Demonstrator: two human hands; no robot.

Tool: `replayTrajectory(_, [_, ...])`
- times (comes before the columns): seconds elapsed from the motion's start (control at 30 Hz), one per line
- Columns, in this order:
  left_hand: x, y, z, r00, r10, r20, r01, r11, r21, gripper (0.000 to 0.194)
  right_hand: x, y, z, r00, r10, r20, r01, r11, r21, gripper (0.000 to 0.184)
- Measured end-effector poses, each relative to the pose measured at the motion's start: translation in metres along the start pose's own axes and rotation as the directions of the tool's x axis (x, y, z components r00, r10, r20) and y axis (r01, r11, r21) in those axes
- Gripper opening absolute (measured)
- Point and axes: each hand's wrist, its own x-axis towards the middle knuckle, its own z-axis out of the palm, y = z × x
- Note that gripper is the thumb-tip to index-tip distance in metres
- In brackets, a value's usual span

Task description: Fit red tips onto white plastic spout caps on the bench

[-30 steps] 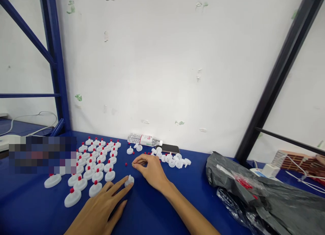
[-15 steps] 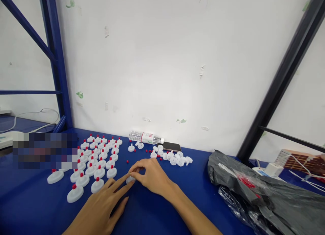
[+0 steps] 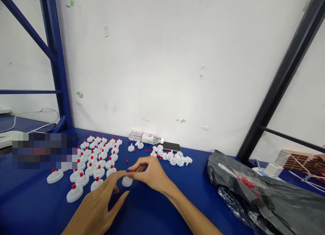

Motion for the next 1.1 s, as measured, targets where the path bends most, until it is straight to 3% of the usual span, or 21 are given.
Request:
replayTrajectory(0.17, [0.0, 0.0, -0.008, 0.998, -0.019, -0.061, 0.012, 0.994, -0.106, 0.044, 0.0, -0.014, 0.004, 0.988, 0.117, 0.105, -0.147, 0.924, 0.353, 0.032])
replayTrajectory(0.3, [-0.003, -0.001, -0.02, 0.995, 0.004, -0.096, -0.013, 0.996, -0.088, 0.054, -0.002, -0.021, 0.008, 0.981, 0.129, 0.145, -0.179, 0.891, 0.418, 0.04])
replayTrajectory(0.43, [-0.003, 0.005, -0.029, 0.998, 0.032, -0.055, -0.034, 0.998, -0.046, 0.047, -0.005, -0.023, 0.012, 0.977, 0.088, 0.194, -0.169, 0.873, 0.457, 0.052])
replayTrajectory(0.6, [0.002, 0.004, -0.051, 0.995, -0.091, -0.043, 0.09, 0.996, -0.029, 0.044, -0.006, -0.027, 0.012, 0.981, 0.068, 0.183, -0.146, 0.88, 0.453, 0.053])
replayTrajectory(0.73, [0.008, -0.03, -0.089, 0.963, -0.259, -0.074, 0.264, 0.962, 0.066, 0.054, -0.003, -0.026, 0.008, 0.997, 0.07, 0.04, -0.079, 0.926, 0.37, 0.038])
replayTrajectory(0.87, [0.01, -0.075, -0.12, 0.92, -0.391, 0.021, 0.383, 0.91, 0.158, 0.057, 0.0, -0.018, 0.005, 0.992, 0.096, -0.084, -0.064, 0.945, 0.321, 0.036])
replayTrajectory(1.1, [0.003, -0.116, -0.118, 0.917, -0.394, 0.059, 0.381, 0.91, 0.163, 0.051, 0.001, -0.014, 0.006, 0.983, 0.094, -0.156, -0.044, 0.953, 0.299, 0.034])
